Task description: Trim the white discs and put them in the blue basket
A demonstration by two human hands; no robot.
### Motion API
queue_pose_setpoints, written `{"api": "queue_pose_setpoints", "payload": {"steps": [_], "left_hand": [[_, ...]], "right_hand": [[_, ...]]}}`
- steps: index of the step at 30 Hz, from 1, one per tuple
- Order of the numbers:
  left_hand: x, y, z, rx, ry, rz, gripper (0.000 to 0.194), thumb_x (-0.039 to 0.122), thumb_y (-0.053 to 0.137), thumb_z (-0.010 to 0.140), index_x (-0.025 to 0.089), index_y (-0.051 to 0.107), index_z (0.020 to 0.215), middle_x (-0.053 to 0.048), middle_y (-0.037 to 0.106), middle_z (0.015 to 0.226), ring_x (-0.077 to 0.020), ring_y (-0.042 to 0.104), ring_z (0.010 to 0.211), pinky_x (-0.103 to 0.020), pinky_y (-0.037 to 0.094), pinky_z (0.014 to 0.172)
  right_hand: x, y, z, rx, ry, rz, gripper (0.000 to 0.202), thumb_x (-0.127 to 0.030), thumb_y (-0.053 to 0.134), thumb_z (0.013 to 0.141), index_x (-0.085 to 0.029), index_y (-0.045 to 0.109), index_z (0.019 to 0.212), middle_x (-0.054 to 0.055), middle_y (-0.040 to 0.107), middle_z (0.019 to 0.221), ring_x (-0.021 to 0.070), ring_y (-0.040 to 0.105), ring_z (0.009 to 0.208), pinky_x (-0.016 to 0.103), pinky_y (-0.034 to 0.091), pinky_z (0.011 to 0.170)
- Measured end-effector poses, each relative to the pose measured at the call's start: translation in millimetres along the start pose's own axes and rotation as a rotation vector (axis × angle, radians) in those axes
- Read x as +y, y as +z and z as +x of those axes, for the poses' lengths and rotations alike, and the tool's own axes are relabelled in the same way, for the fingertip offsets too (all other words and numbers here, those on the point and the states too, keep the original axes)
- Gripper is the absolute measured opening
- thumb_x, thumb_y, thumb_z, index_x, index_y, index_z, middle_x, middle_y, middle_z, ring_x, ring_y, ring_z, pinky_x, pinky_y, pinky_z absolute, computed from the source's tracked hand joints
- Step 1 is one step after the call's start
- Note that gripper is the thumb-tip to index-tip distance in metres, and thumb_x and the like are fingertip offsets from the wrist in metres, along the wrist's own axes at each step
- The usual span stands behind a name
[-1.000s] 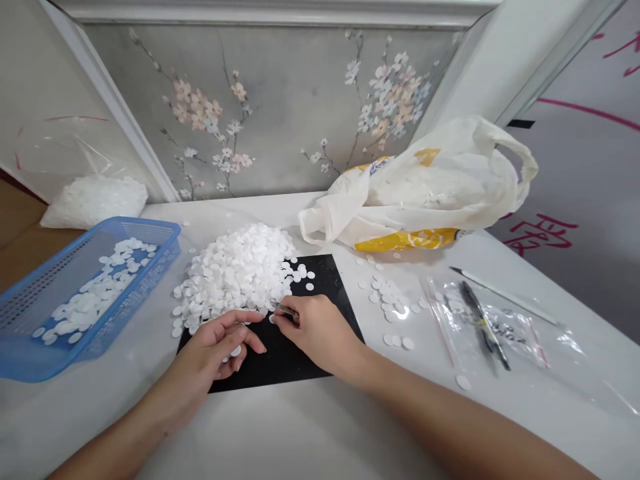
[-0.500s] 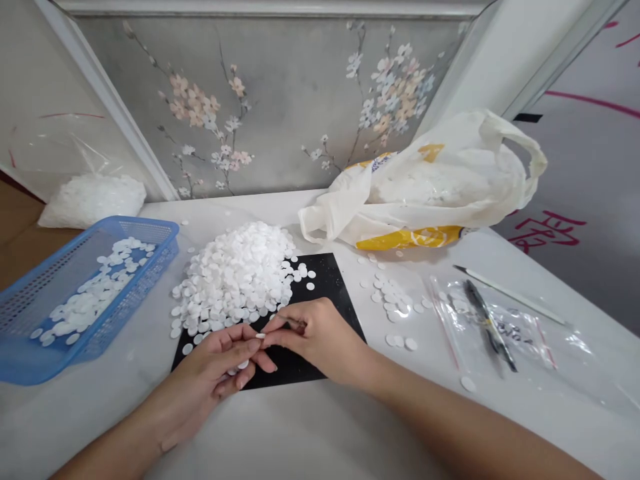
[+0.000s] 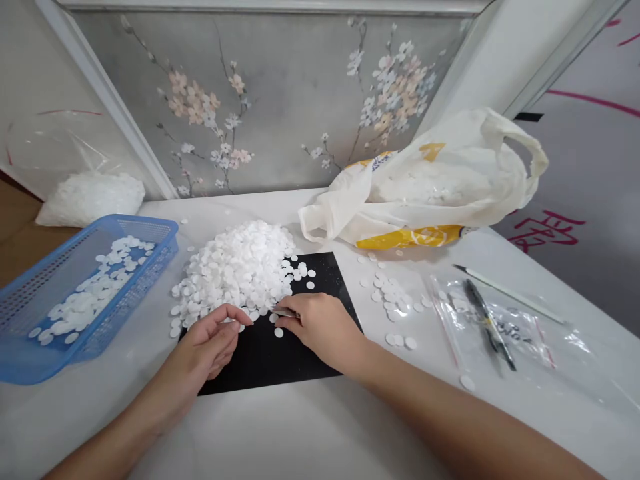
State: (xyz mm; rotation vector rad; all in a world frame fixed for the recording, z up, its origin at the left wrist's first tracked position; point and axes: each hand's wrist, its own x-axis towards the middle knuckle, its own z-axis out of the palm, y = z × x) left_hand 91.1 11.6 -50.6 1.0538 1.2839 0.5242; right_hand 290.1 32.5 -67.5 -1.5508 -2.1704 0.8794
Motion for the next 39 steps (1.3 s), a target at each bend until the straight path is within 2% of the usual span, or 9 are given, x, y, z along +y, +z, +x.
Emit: {"api": "queue_pose_setpoints", "payload": {"steps": [5, 9, 11, 14, 17, 22, 27, 32, 39], "left_hand": [[3.4, 2.4, -2.7, 0.001, 0.092, 0.301, 0.026, 0.044, 0.042, 0.089, 0.023, 0.055, 0.095, 0.003, 0.044, 0.066, -0.0099, 0.026, 0.052, -0.024, 0.019, 0.048], [0.6, 4.0, -3.2, 0.023, 0.115, 0.383, 0.032, 0.047, 0.035, 0.091, 0.023, 0.055, 0.101, 0.005, 0.031, 0.055, -0.011, 0.024, 0.049, -0.024, 0.017, 0.047], [-0.7, 4.3, -2.2, 0.009, 0.106, 0.317, 0.035, 0.048, 0.033, 0.092, 0.022, 0.053, 0.104, 0.006, 0.03, 0.052, -0.0109, 0.025, 0.048, -0.024, 0.018, 0.047], [-1.0, 5.5, -1.0, -0.059, 0.058, 0.115, 0.036, 0.047, 0.035, 0.092, 0.019, 0.05, 0.108, 0.004, 0.048, 0.055, -0.0092, 0.025, 0.045, -0.023, 0.019, 0.046], [0.4, 8.0, -1.9, -0.122, -0.01, -0.082, 0.036, 0.047, 0.039, 0.091, 0.016, 0.05, 0.105, -0.001, 0.06, 0.064, -0.0068, 0.026, 0.043, -0.023, 0.019, 0.046], [3.3, 12.5, -4.5, -0.17, -0.115, -0.258, 0.036, 0.049, 0.045, 0.089, 0.014, 0.051, 0.093, -0.005, 0.063, 0.066, -0.0046, 0.028, 0.044, -0.021, 0.018, 0.046], [4.8, 10.9, -3.8, -0.235, -0.177, -0.38, 0.03, 0.04, 0.06, 0.083, 0.013, 0.048, 0.085, -0.01, 0.067, 0.081, -0.0025, 0.031, 0.048, -0.019, 0.014, 0.044], [4.7, 4.8, -0.6, -0.07, -0.078, -0.367, 0.023, 0.033, 0.058, 0.086, 0.015, 0.044, 0.082, -0.006, 0.066, 0.087, -0.0026, 0.033, 0.051, -0.017, 0.019, 0.046], [0.2, 0.1, 6.0, -0.01, 0.005, -0.228, 0.024, 0.037, 0.056, 0.086, 0.018, 0.054, 0.101, 0.0, 0.059, 0.075, -0.0046, 0.035, 0.054, -0.017, 0.024, 0.048]], "right_hand": [[2.2, 4.1, 0.3, -0.004, -0.101, -0.021, 0.015, -0.022, 0.054, 0.087, -0.022, 0.069, 0.091, 0.001, 0.069, 0.084, 0.0139, 0.063, 0.074, 0.023, 0.042, 0.066], [0.1, 0.5, -1.0, -0.002, -0.063, -0.001, 0.017, -0.022, 0.052, 0.087, -0.018, 0.067, 0.079, 0.0, 0.063, 0.071, 0.0116, 0.056, 0.064, 0.022, 0.037, 0.059], [-2.1, -2.4, -2.3, -0.017, 0.033, 0.103, 0.022, -0.029, 0.051, 0.087, -0.018, 0.065, 0.075, -0.002, 0.054, 0.06, 0.0096, 0.045, 0.053, 0.022, 0.031, 0.051], [-5.1, -5.4, -4.1, -0.054, 0.134, 0.315, 0.025, -0.036, 0.052, 0.085, -0.017, 0.064, 0.075, -0.003, 0.046, 0.057, 0.0084, 0.035, 0.051, 0.022, 0.026, 0.048], [-8.4, -5.5, -5.4, -0.084, 0.177, 0.472, 0.025, -0.037, 0.055, 0.083, -0.016, 0.065, 0.075, -0.002, 0.053, 0.064, 0.009, 0.04, 0.057, 0.022, 0.03, 0.052], [-15.9, -3.2, -9.7, -0.104, 0.159, 0.6, 0.024, -0.038, 0.059, 0.081, -0.016, 0.069, 0.081, -0.001, 0.057, 0.066, 0.0094, 0.042, 0.059, 0.022, 0.032, 0.054], [-10.6, -7.6, -8.7, -0.097, 0.129, 0.469, 0.02, -0.038, 0.063, 0.079, -0.019, 0.069, 0.079, -0.005, 0.04, 0.052, 0.0078, 0.029, 0.049, 0.022, 0.023, 0.047], [0.0, -13.4, -3.3, 0.041, 0.084, 0.065, 0.022, -0.034, 0.056, 0.086, -0.019, 0.064, 0.072, -0.001, 0.058, 0.065, 0.0117, 0.048, 0.059, 0.023, 0.03, 0.054], [-5.2, -3.9, -3.7, -0.078, 0.073, -0.032, 0.01, -0.027, 0.064, 0.08, -0.019, 0.06, 0.074, -0.003, 0.061, 0.069, 0.0105, 0.051, 0.059, 0.022, 0.031, 0.055]]}}
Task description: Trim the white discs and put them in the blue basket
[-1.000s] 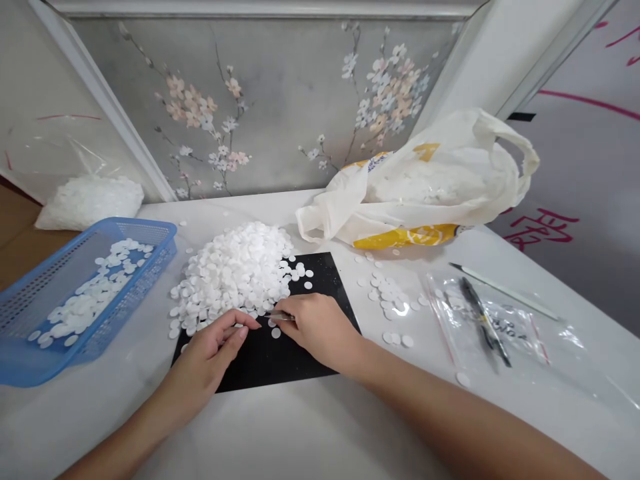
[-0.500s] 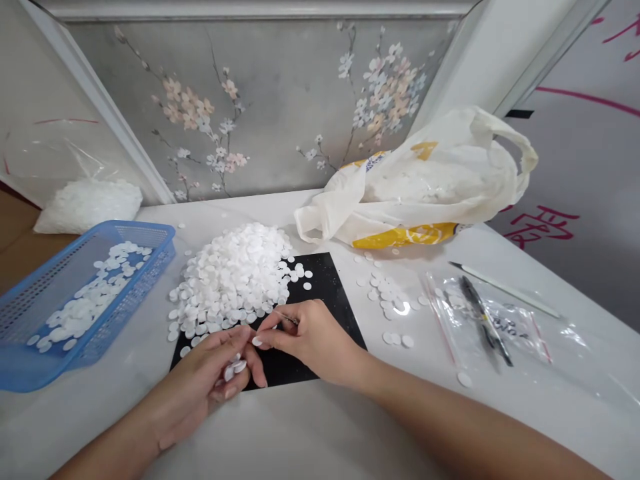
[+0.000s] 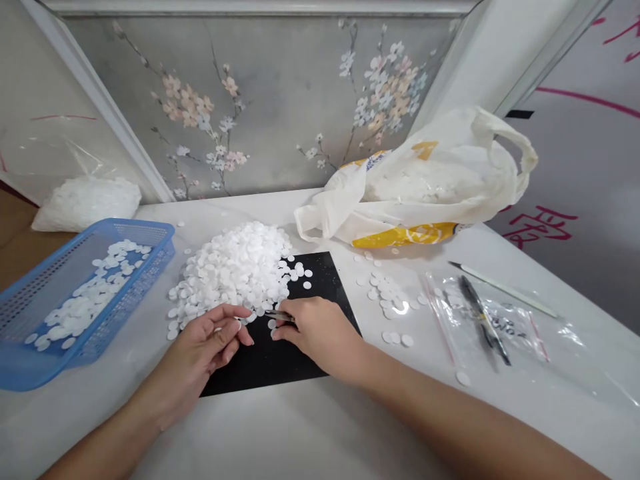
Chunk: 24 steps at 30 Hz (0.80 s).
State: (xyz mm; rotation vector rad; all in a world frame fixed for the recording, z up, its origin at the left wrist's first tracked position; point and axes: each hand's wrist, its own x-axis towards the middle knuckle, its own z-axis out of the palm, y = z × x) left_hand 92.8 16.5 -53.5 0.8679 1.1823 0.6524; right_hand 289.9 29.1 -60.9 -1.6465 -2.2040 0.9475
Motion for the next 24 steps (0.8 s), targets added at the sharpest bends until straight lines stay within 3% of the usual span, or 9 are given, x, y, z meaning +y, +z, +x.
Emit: {"api": "queue_pose_setpoints", "payload": {"steps": [4, 7, 10, 12, 15, 20, 24], "left_hand": [[0.3, 1.4, -0.4, 0.005, 0.01, 0.018, 0.032, 0.046, 0.05, 0.088, 0.015, 0.057, 0.085, -0.002, 0.059, 0.077, -0.0057, 0.036, 0.055, -0.018, 0.023, 0.047], [0.6, 2.1, -2.0, 0.032, 0.015, -0.026, 0.043, 0.053, 0.049, 0.086, 0.015, 0.046, 0.066, -0.001, 0.054, 0.068, -0.0065, 0.035, 0.053, -0.019, 0.021, 0.046], [0.0, 0.4, -1.9, 0.045, 0.02, -0.036, 0.047, 0.055, 0.048, 0.085, 0.017, 0.036, 0.062, 0.004, 0.038, 0.053, -0.007, 0.027, 0.048, -0.021, 0.016, 0.044], [-0.3, -2.1, -0.8, 0.012, 0.044, 0.028, 0.04, 0.054, 0.043, 0.087, 0.018, 0.043, 0.07, 0.006, 0.031, 0.051, -0.0079, 0.023, 0.046, -0.022, 0.016, 0.044], [0.7, -5.9, 1.0, 0.025, 0.141, 0.316, 0.032, 0.05, 0.036, 0.091, 0.021, 0.051, 0.089, 0.006, 0.029, 0.053, -0.0098, 0.026, 0.048, -0.022, 0.02, 0.047], [5.6, -6.3, 2.5, 0.225, 0.275, 1.068, 0.018, 0.034, 0.04, 0.091, 0.025, 0.056, 0.089, 0.005, 0.039, 0.051, -0.012, 0.037, 0.049, -0.024, 0.023, 0.05], [5.0, -4.3, 5.5, 0.257, 0.313, 1.296, 0.018, 0.027, 0.044, 0.09, 0.028, 0.061, 0.094, 0.004, 0.056, 0.059, -0.0141, 0.051, 0.055, -0.024, 0.027, 0.053]], "right_hand": [[1.8, 0.4, 1.2, -0.085, 0.038, 0.104, 0.007, -0.025, 0.063, 0.076, -0.02, 0.06, 0.072, -0.005, 0.048, 0.055, 0.0079, 0.04, 0.049, 0.021, 0.028, 0.049], [5.2, -6.0, 0.7, -0.045, 0.058, 0.234, 0.01, -0.023, 0.06, 0.073, -0.018, 0.053, 0.068, -0.006, 0.044, 0.055, 0.0072, 0.036, 0.049, 0.021, 0.027, 0.048], [8.7, -14.4, 0.3, -0.042, 0.079, 0.505, 0.012, -0.02, 0.053, 0.075, -0.018, 0.043, 0.069, -0.004, 0.049, 0.064, 0.0072, 0.036, 0.053, 0.02, 0.029, 0.049], [10.2, -17.8, 0.9, -0.111, 0.104, 0.696, 0.007, -0.016, 0.048, 0.075, -0.018, 0.041, 0.075, -0.003, 0.055, 0.071, 0.0069, 0.037, 0.052, 0.02, 0.028, 0.048], [10.0, -18.3, 2.7, -0.141, 0.108, 0.729, 0.012, -0.011, 0.044, 0.074, -0.018, 0.048, 0.084, -0.002, 0.057, 0.074, 0.0076, 0.042, 0.056, 0.02, 0.033, 0.052], [7.1, -10.2, 4.1, -0.108, 0.031, 0.495, 0.008, -0.019, 0.051, 0.08, -0.016, 0.058, 0.081, -0.002, 0.053, 0.071, 0.0095, 0.045, 0.063, 0.021, 0.034, 0.056], [8.8, 2.6, 4.2, 0.013, -0.131, 0.277, 0.005, -0.021, 0.061, 0.081, -0.018, 0.061, 0.078, -0.001, 0.057, 0.076, 0.0102, 0.05, 0.065, 0.022, 0.037, 0.059]]}}
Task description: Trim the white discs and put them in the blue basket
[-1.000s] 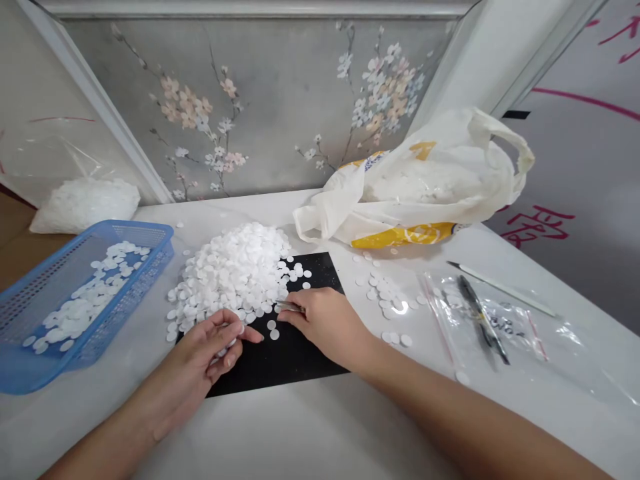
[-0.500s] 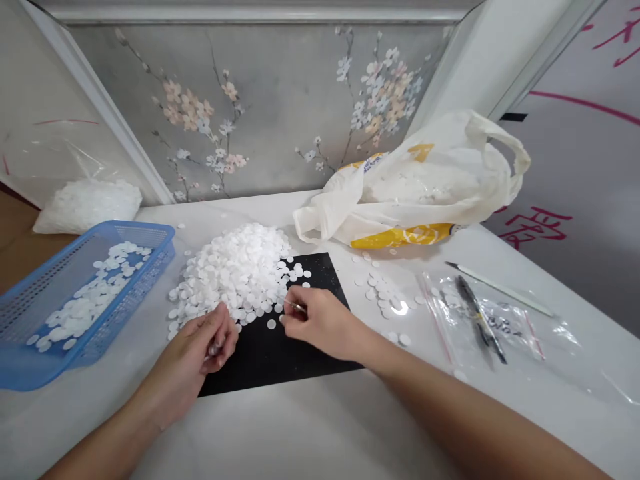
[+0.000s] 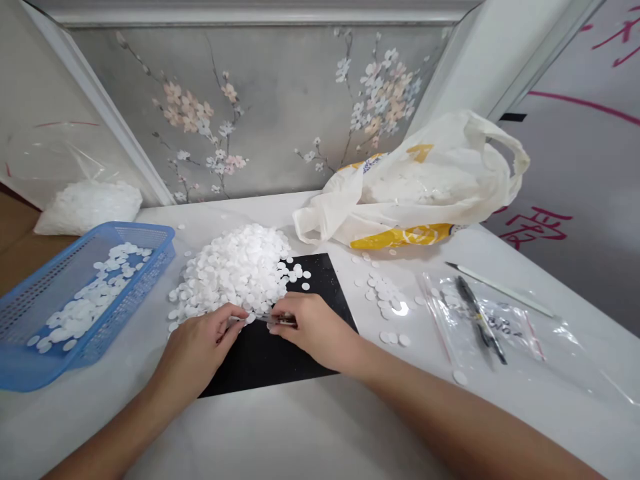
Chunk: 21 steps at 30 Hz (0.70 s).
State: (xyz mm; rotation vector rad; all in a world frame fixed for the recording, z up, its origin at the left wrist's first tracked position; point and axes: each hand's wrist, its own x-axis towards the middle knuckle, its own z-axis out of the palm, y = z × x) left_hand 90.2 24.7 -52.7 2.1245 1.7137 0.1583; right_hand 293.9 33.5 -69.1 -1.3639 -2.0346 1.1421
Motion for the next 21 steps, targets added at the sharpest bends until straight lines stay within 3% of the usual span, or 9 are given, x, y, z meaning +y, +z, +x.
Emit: {"api": "queue_pose_setpoints", "payload": {"steps": [4, 7, 10, 14, 17, 21], "left_hand": [[-2.8, 6.4, 2.3, 0.038, 0.075, 0.041, 0.017, 0.027, 0.049, 0.088, 0.029, 0.064, 0.097, 0.004, 0.069, 0.085, -0.0153, 0.062, 0.075, -0.023, 0.033, 0.059], [-4.9, 10.2, 3.5, 0.076, 0.124, 0.066, 0.018, 0.025, 0.048, 0.089, 0.027, 0.065, 0.092, 0.003, 0.07, 0.091, -0.0158, 0.062, 0.08, -0.024, 0.033, 0.061], [-5.1, 11.2, 4.0, 0.125, 0.137, -0.01, 0.019, 0.027, 0.048, 0.088, 0.025, 0.067, 0.086, 0.001, 0.07, 0.086, -0.0173, 0.061, 0.077, -0.025, 0.031, 0.06], [-2.5, 8.6, 3.1, 0.141, 0.101, -0.126, 0.017, 0.03, 0.051, 0.083, 0.025, 0.066, 0.078, 0.0, 0.066, 0.07, -0.016, 0.055, 0.061, -0.024, 0.026, 0.054], [0.3, 5.3, 2.0, 0.106, 0.045, -0.13, 0.015, 0.03, 0.052, 0.081, 0.024, 0.063, 0.072, 0.002, 0.053, 0.054, -0.0136, 0.044, 0.049, -0.024, 0.022, 0.051], [2.5, 0.4, 1.2, 0.019, -0.006, -0.117, 0.014, 0.028, 0.049, 0.079, 0.023, 0.058, 0.07, 0.003, 0.045, 0.052, -0.0127, 0.04, 0.049, -0.023, 0.022, 0.05]], "right_hand": [[4.9, 8.4, 2.0, 0.004, -0.157, -0.185, 0.012, -0.006, 0.057, 0.08, -0.017, 0.062, 0.08, 0.002, 0.056, 0.081, 0.0105, 0.052, 0.067, 0.022, 0.04, 0.063], [3.9, 8.2, 5.2, 0.027, -0.121, -0.149, 0.01, -0.007, 0.055, 0.08, -0.016, 0.06, 0.08, 0.002, 0.056, 0.08, 0.0099, 0.05, 0.064, 0.022, 0.039, 0.061], [0.2, 2.9, 7.1, 0.079, 0.07, 0.05, 0.013, -0.023, 0.055, 0.083, -0.015, 0.055, 0.074, -0.001, 0.053, 0.067, 0.0092, 0.045, 0.057, 0.022, 0.035, 0.054], [-3.3, -5.7, 6.2, -0.046, 0.296, 0.54, 0.022, -0.035, 0.055, 0.083, -0.015, 0.048, 0.075, -0.001, 0.054, 0.067, 0.0055, 0.037, 0.049, 0.02, 0.027, 0.045], [-4.2, -8.4, 5.1, -0.118, 0.328, 0.694, 0.025, -0.035, 0.059, 0.08, -0.014, 0.047, 0.076, 0.0, 0.056, 0.066, 0.0035, 0.033, 0.045, 0.02, 0.022, 0.042], [-3.7, -8.1, 4.3, -0.101, 0.288, 0.716, 0.017, -0.027, 0.057, 0.078, -0.015, 0.046, 0.077, 0.003, 0.061, 0.073, 0.005, 0.039, 0.049, 0.018, 0.026, 0.041]]}}
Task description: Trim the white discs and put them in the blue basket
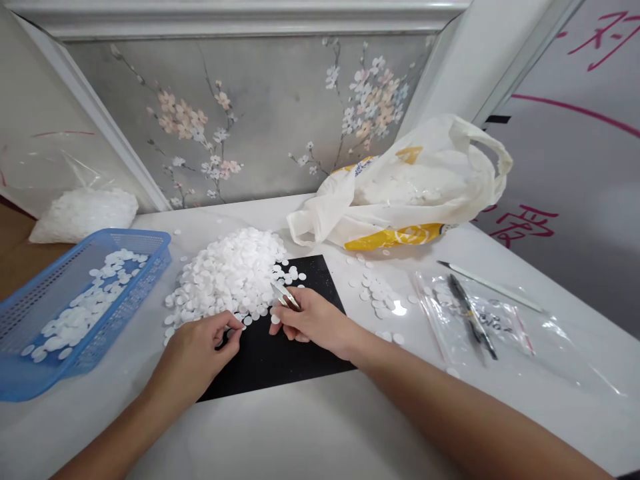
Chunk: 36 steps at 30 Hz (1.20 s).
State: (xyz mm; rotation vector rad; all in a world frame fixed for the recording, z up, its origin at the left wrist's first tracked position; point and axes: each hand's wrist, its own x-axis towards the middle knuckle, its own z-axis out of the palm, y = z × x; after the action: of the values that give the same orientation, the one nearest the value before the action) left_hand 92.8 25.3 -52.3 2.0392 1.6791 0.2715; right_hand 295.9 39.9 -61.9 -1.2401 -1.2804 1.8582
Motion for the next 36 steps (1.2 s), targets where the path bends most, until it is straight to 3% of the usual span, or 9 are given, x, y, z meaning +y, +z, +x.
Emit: {"api": "queue_pose_setpoints", "payload": {"steps": [5, 9, 13, 16, 23, 26, 30, 36], "left_hand": [[-0.6, -6.4, -4.3, -0.111, -0.006, -0.033, 0.013, 0.025, 0.048, 0.077, 0.022, 0.057, 0.069, 0.004, 0.041, 0.051, -0.0123, 0.038, 0.049, -0.023, 0.022, 0.049], [-0.9, -9.7, -9.3, -0.162, -0.001, -0.053, 0.014, 0.025, 0.05, 0.076, 0.023, 0.061, 0.068, 0.003, 0.041, 0.051, -0.0129, 0.039, 0.05, -0.024, 0.022, 0.049], [-2.7, -11.4, -10.1, -0.182, -0.073, -0.174, 0.02, 0.035, 0.046, 0.084, 0.022, 0.059, 0.076, 0.004, 0.037, 0.051, -0.0127, 0.035, 0.049, -0.024, 0.021, 0.048], [-7.8, -12.5, -9.9, -0.182, -0.084, -0.323, 0.027, 0.044, 0.042, 0.088, 0.021, 0.055, 0.08, 0.004, 0.035, 0.055, -0.0123, 0.032, 0.051, -0.024, 0.022, 0.05], [-12.7, -15.9, -10.7, -0.216, -0.118, -0.572, 0.032, 0.051, 0.044, 0.087, 0.02, 0.052, 0.083, 0.002, 0.048, 0.07, -0.0127, 0.039, 0.063, -0.023, 0.027, 0.057], [-11.0, -14.4, -10.0, -0.223, -0.139, -0.644, 0.034, 0.052, 0.046, 0.086, 0.019, 0.051, 0.082, 0.003, 0.045, 0.069, -0.0114, 0.037, 0.061, -0.022, 0.026, 0.056], [-7.9, -13.5, -11.1, -0.254, -0.162, -0.778, 0.034, 0.052, 0.044, 0.087, 0.019, 0.048, 0.082, 0.005, 0.039, 0.059, -0.01, 0.03, 0.055, -0.022, 0.023, 0.052], [-8.4, -20.0, -9.8, -0.304, -0.207, -1.058, 0.026, 0.039, 0.05, 0.087, 0.018, 0.039, 0.075, -0.003, 0.061, 0.077, -0.007, 0.029, 0.052, -0.021, 0.022, 0.05]], "right_hand": [[2.1, -1.7, -0.4, 0.022, -0.015, -0.017, 0.012, -0.023, 0.054, 0.08, -0.014, 0.054, 0.088, -0.001, 0.056, 0.069, 0.0058, 0.043, 0.053, 0.017, 0.029, 0.044], [2.2, -1.1, -1.1, 0.027, -0.04, -0.065, 0.018, -0.029, 0.061, 0.078, -0.015, 0.05, 0.08, -0.002, 0.053, 0.067, 0.0063, 0.043, 0.052, 0.019, 0.03, 0.046], [1.9, 3.8, -1.2, 0.099, -0.217, -0.43, 0.008, -0.023, 0.048, 0.087, -0.017, 0.052, 0.087, 0.0, 0.057, 0.073, 0.0099, 0.051, 0.06, 0.023, 0.041, 0.058], [3.5, 9.7, 1.8, 0.113, -0.362, -0.724, 0.016, -0.021, 0.043, 0.091, -0.019, 0.059, 0.092, 0.003, 0.062, 0.085, 0.0132, 0.057, 0.075, 0.025, 0.042, 0.07], [12.4, 16.1, 15.8, 0.116, -0.368, -1.14, 0.018, -0.01, 0.05, 0.084, -0.02, 0.061, 0.095, 0.004, 0.063, 0.084, 0.0153, 0.059, 0.079, 0.024, 0.039, 0.068], [14.3, 15.4, 19.9, 0.128, -0.381, -1.134, 0.019, -0.007, 0.052, 0.08, -0.018, 0.06, 0.094, 0.004, 0.063, 0.083, 0.0152, 0.058, 0.078, 0.023, 0.037, 0.066], [11.0, 12.2, 20.0, 0.171, -0.357, -1.064, 0.012, -0.012, 0.052, 0.08, -0.018, 0.059, 0.087, 0.0, 0.06, 0.071, 0.0112, 0.052, 0.061, 0.021, 0.034, 0.058], [-1.7, 4.0, 13.0, 0.248, -0.324, -0.779, 0.013, -0.027, 0.05, 0.086, -0.018, 0.06, 0.084, -0.003, 0.051, 0.06, 0.0091, 0.044, 0.053, 0.02, 0.033, 0.053]]}}
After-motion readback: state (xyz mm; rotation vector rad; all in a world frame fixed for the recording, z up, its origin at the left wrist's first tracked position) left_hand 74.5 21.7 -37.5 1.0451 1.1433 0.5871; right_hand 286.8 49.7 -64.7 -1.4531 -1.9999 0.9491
